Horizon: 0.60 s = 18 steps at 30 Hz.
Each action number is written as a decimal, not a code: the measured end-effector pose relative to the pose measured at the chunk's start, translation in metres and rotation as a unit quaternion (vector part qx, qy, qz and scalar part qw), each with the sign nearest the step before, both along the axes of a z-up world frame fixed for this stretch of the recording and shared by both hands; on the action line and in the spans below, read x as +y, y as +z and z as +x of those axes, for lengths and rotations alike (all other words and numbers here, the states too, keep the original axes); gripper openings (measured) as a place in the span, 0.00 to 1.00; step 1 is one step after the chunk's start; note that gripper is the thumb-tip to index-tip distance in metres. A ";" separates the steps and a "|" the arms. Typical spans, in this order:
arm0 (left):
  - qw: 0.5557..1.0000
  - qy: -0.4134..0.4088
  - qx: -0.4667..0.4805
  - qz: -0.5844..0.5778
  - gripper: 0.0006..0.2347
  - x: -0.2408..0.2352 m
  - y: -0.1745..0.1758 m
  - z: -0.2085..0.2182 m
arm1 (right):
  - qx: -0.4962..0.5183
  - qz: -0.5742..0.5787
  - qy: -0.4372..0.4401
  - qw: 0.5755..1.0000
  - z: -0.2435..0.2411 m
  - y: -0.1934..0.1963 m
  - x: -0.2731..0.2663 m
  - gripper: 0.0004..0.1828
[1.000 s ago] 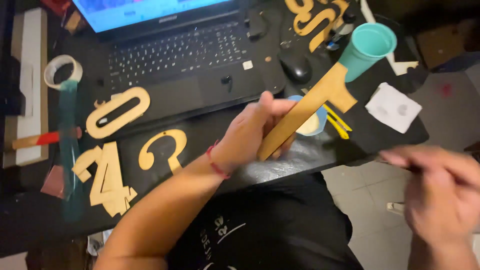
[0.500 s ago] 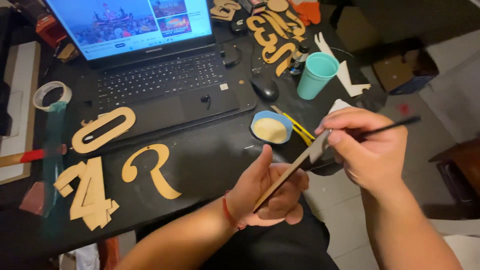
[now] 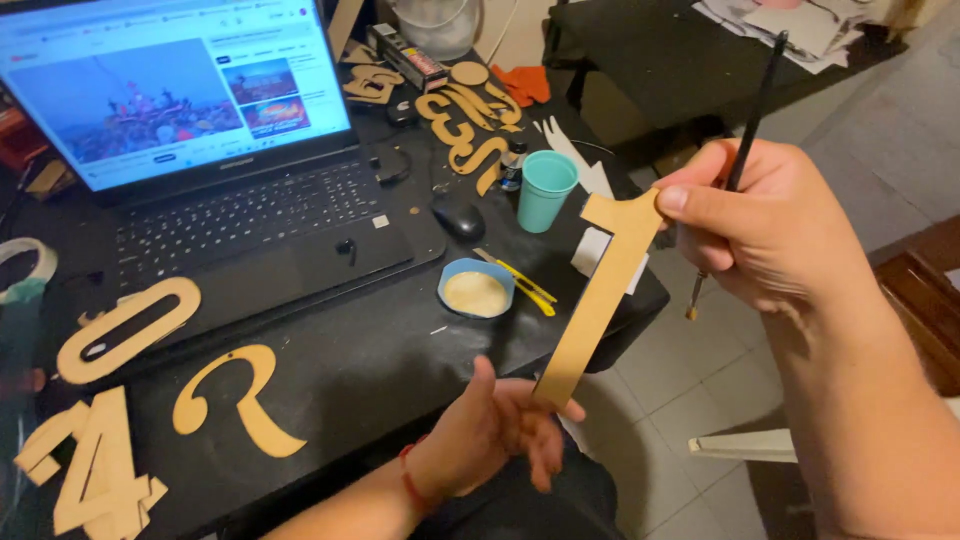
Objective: Applying paint or adhesive to the edges of wooden number cutouts using a paintbrush at a workstation.
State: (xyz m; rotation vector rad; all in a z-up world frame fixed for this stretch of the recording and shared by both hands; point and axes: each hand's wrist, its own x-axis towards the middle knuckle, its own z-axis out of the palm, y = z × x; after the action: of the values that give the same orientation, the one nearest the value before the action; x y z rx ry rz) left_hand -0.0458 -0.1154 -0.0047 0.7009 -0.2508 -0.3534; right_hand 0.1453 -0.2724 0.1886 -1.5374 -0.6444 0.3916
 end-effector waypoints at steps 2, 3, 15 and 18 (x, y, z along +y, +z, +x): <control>0.997 0.041 -0.014 0.064 0.41 0.009 0.001 -0.005 | -0.005 -0.006 -0.012 1.000 0.004 0.001 -0.005 0.03; 0.988 0.086 -0.027 0.126 0.39 0.013 0.000 -0.008 | -0.010 -0.014 -0.019 1.000 0.006 0.000 -0.008 0.03; 0.805 0.281 -0.067 0.518 0.14 0.072 -0.053 -0.042 | -0.288 -0.035 -0.189 0.938 0.170 -0.074 -0.073 0.05; 0.756 0.314 -0.133 0.559 0.15 0.071 -0.049 -0.040 | -0.244 -0.090 -0.305 0.916 0.192 -0.099 -0.047 0.08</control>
State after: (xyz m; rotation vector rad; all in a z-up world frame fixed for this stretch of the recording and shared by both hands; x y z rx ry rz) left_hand -0.0863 -0.0444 -0.0539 1.9753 -0.0269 0.3215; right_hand 0.3373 -0.3190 0.0900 -1.9371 -0.4741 -0.4340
